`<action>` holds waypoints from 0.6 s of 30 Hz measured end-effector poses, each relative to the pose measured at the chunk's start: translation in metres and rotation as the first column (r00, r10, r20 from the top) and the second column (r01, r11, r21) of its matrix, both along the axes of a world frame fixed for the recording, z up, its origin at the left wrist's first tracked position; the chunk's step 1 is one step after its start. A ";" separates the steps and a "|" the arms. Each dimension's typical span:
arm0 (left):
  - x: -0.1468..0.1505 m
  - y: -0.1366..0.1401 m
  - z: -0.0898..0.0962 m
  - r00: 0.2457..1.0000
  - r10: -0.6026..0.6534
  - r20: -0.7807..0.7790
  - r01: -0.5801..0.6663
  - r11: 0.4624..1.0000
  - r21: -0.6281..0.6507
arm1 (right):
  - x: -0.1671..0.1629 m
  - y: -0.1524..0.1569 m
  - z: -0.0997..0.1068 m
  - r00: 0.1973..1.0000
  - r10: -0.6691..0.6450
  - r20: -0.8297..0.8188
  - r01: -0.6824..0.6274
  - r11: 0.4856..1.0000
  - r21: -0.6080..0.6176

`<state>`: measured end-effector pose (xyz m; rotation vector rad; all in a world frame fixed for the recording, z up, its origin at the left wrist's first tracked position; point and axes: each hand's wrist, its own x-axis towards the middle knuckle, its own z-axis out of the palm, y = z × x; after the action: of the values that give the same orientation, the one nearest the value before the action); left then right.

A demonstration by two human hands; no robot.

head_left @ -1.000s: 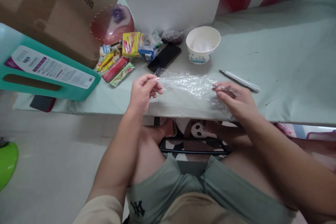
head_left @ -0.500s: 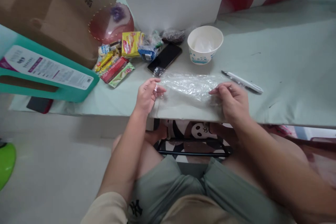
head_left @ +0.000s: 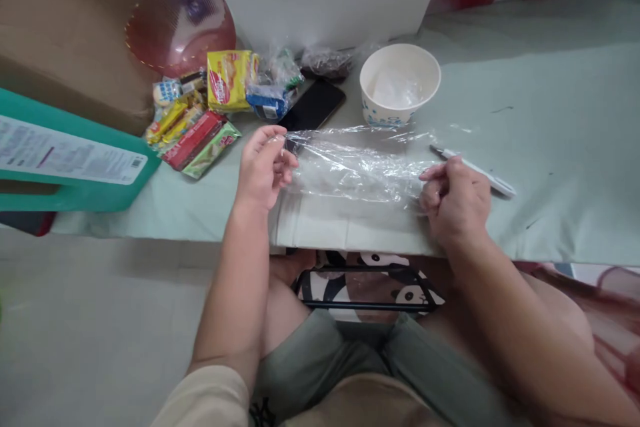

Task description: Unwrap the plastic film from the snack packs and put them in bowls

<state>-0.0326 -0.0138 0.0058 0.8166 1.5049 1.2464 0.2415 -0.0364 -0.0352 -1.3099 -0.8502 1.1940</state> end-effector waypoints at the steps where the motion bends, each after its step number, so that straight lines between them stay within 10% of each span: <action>1: -0.002 0.001 0.001 0.999 -0.046 0.008 0.047 0.998 -0.031 | 0.001 0.001 0.001 1.000 -0.018 0.019 0.019 0.999 -0.026; 5: -0.008 0.004 -0.005 0.991 -0.120 -0.053 0.118 0.992 -0.034 | 0.008 -0.001 0.008 0.967 0.004 0.254 0.015 0.997 -0.070; 10: -0.012 0.006 -0.022 0.949 -0.070 -0.308 0.080 0.997 0.021 | 0.012 -0.009 0.014 0.737 0.022 0.676 0.016 0.999 -0.050; 18: -0.011 -0.006 -0.013 0.935 -0.328 -0.133 0.337 0.940 0.054 | 0.019 -0.001 0.015 0.784 0.047 0.619 0.044 0.990 -0.131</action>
<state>-0.0433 -0.0199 -0.0068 1.1647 1.3494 1.0190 0.2604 -0.0371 -0.0199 -1.8683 -1.2520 0.8207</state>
